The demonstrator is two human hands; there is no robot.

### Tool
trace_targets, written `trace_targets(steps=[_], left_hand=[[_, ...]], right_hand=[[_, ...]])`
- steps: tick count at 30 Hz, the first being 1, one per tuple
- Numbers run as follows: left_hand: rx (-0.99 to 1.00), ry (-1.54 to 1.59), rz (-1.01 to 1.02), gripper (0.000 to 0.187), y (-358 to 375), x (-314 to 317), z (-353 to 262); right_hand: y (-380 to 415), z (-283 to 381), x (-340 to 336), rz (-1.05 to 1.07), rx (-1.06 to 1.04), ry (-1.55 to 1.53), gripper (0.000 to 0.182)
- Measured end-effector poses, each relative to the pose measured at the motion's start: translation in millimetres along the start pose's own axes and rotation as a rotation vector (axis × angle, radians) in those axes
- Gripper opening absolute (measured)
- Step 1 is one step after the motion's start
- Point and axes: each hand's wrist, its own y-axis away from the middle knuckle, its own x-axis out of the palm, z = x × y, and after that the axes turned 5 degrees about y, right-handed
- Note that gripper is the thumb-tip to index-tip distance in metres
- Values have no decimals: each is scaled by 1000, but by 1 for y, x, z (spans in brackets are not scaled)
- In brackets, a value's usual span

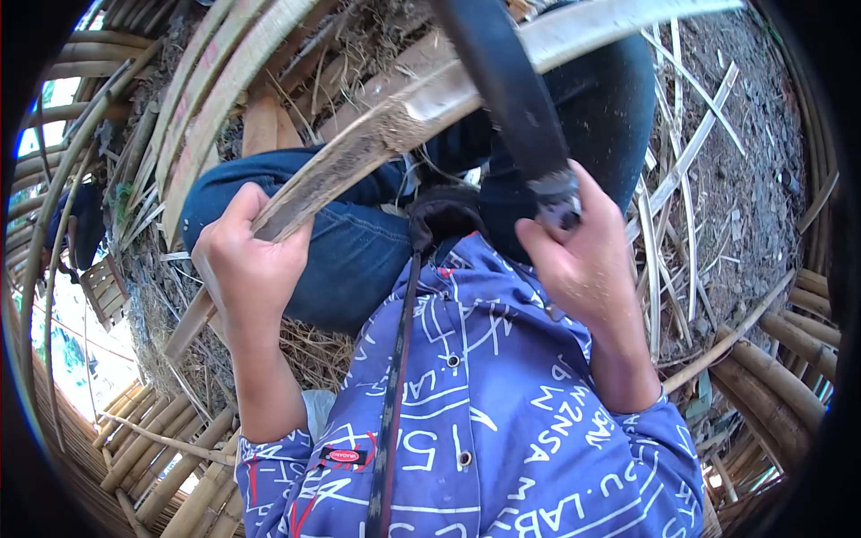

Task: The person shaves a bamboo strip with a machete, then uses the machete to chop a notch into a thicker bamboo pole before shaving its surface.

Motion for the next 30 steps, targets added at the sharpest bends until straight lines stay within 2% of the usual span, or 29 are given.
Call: trace_targets(steps=[3,5,9,10,11,14,15,17,23,24,25,28,30], left_hand=[[88,-2,-14,33,-21,-6,-16],[259,34,-11,30,-40,-4,-29],[441,31,141,30,-80,9,-41],[482,89,120,31,-87,15,-41],[527,150,104,32,-91,24,-41],[589,120,233,50,-97,36,-49],[625,100,236,57,-97,40,-51],[680,81,263,59,-95,45,-54],[795,104,244,57,-104,51,-62],[809,96,242,55,-99,41,-63],[803,96,236,55,-99,41,-62],[852,61,236,52,-99,42,-61],[826,59,261,51,-100,41,-59]], right_hand=[[8,-4,-24,-95,17,-21,27],[15,0,-37,-160,75,-114,27],[22,-11,-72,-237,114,-158,20],[22,-7,-76,-252,107,-158,21],[22,-3,-80,-271,104,-157,21],[17,-7,-81,-304,98,-173,20],[16,-7,-81,-306,95,-121,23],[13,-10,-79,-320,69,-73,34],[-8,-27,-76,-262,86,-92,54],[-1,-20,-72,-287,38,-84,40],[-5,-24,-74,-282,32,-80,40],[-13,-28,-78,-255,127,19,9],[-21,-29,-77,-265,119,40,9]])
